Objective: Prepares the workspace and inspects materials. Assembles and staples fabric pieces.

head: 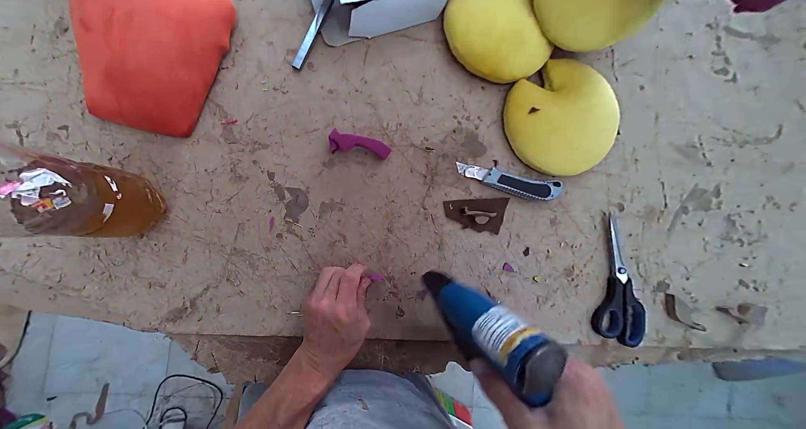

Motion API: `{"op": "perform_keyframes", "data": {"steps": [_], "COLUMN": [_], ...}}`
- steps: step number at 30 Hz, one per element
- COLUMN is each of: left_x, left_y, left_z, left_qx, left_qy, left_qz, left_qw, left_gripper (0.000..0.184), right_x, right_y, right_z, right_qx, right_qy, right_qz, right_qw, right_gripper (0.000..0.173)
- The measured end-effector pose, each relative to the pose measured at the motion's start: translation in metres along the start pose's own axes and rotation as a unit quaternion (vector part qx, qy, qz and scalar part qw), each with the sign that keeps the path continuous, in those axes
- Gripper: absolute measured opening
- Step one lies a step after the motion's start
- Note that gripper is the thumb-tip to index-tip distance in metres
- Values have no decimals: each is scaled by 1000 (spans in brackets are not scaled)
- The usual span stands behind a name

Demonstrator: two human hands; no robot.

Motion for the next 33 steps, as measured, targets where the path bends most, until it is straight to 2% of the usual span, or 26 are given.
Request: {"op": "perform_keyframes", "data": {"steps": [2,5,15,28,31,33], "left_x": [0,1,0,-5,-8,-10], "left_y": [1,1,0,0,-3,-3], "left_z": [1,0,-3,-6,-4,-7], "left_qx": [2,6,35,44,35,57], "left_qy": [1,-1,5,-1,-5,-31], "left_qz": [2,4,-11,-20,-6,0], "left_qw": [1000,1000,999,999,999,998], "left_gripper": [17,16,14,13,17,18], "right_x": [0,-8,-19,-18,-7,3], "right_y": [12,27,30,42,39,20], "right_z": [-26,-42,-46,-61,-54,-41], "right_qx": [-26,-9,16,48,22,-3], "right_qy": [-40,-61,-60,-5,21,59], "right_qz": [-20,-32,-37,-34,-2,37], "right_qw": [999,998,997,998,1000,998], "right_gripper": [29,28,26,27,26,30]}}
Point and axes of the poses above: each hand's wrist, its own x-axis away from the middle knuckle, its own y-axis out of the palm, z = x × y, the point moved 5 cm from there along -x, towards the middle knuckle
